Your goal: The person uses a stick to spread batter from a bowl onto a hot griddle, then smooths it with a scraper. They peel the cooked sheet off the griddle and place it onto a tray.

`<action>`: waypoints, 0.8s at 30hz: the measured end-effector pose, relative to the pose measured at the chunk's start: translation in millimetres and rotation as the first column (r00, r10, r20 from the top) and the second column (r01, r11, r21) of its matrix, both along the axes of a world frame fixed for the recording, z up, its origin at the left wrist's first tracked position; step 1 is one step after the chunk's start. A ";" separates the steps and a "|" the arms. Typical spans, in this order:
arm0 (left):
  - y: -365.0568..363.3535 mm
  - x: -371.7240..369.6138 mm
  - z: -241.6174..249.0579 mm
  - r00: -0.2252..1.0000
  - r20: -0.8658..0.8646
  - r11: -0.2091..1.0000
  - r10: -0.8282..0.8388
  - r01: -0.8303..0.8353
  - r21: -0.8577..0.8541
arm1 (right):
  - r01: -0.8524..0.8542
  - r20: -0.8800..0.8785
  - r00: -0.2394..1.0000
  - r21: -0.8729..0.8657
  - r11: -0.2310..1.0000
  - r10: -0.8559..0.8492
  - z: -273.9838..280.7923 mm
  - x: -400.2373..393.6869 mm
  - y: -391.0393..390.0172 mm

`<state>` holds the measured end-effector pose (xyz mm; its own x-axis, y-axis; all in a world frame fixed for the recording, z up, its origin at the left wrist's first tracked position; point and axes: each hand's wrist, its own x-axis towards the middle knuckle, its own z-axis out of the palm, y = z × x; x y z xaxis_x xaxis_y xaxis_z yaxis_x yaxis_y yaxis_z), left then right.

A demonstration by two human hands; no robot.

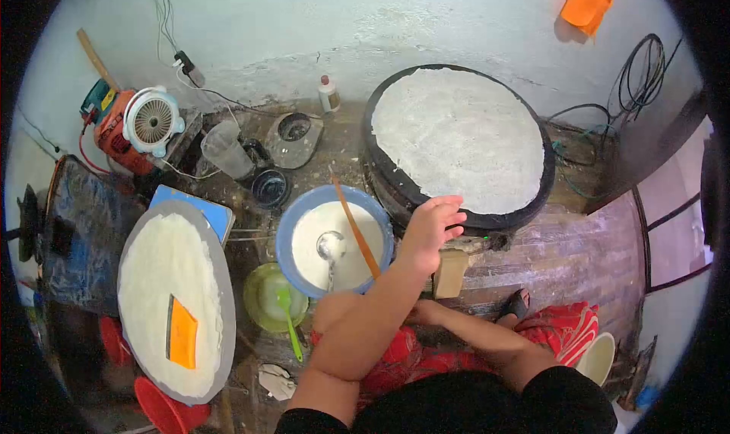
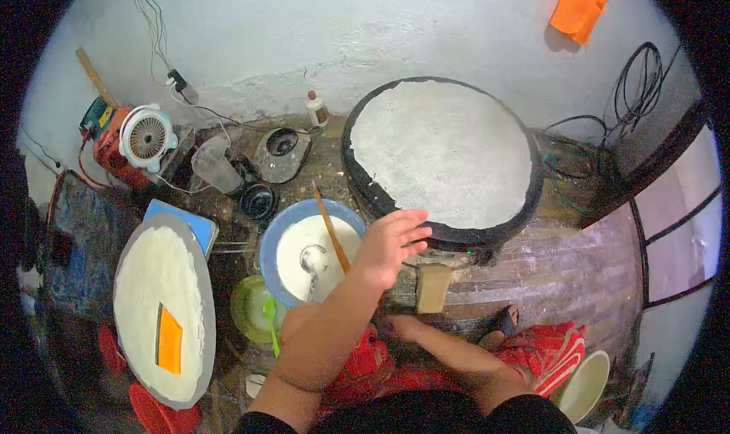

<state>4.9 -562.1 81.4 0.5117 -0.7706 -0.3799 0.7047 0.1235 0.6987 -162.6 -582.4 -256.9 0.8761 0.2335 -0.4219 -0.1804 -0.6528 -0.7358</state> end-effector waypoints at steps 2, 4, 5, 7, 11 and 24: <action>6.3 3.5 7.7 0.999 0.039 1.000 0.021 -0.020 -0.012 | -0.132 -0.130 0.985 -0.159 0.979 0.112 22.7 -22.2 -7.5; 19.4 12.4 11.9 0.995 0.049 0.995 0.086 -0.082 -0.064 | -0.054 -0.182 0.983 -0.174 0.983 0.022 49.2 -38.1 -6.1; 27.0 17.3 15.4 0.986 0.046 0.982 0.158 -0.152 -0.110 | 0.014 -0.239 0.969 -0.185 0.983 -0.059 62.5 -46.0 -5.2; 52.3 25.7 29.4 0.902 0.269 0.933 0.338 -0.284 -0.221 | -0.047 -0.318 0.948 -0.214 0.976 -0.024 91.2 -45.9 -4.1; 125.1 44.8 50.1 0.676 0.273 0.729 0.684 -0.638 -0.246 | -0.010 -0.248 0.967 -0.233 0.972 -0.050 121.8 -50.2 -3.5; 514.0 73.6 -54.4 0.801 0.432 -0.615 -0.414 -0.596 0.516 | -0.077 -0.393 0.916 -0.368 0.927 -0.080 149.5 -54.4 -1.0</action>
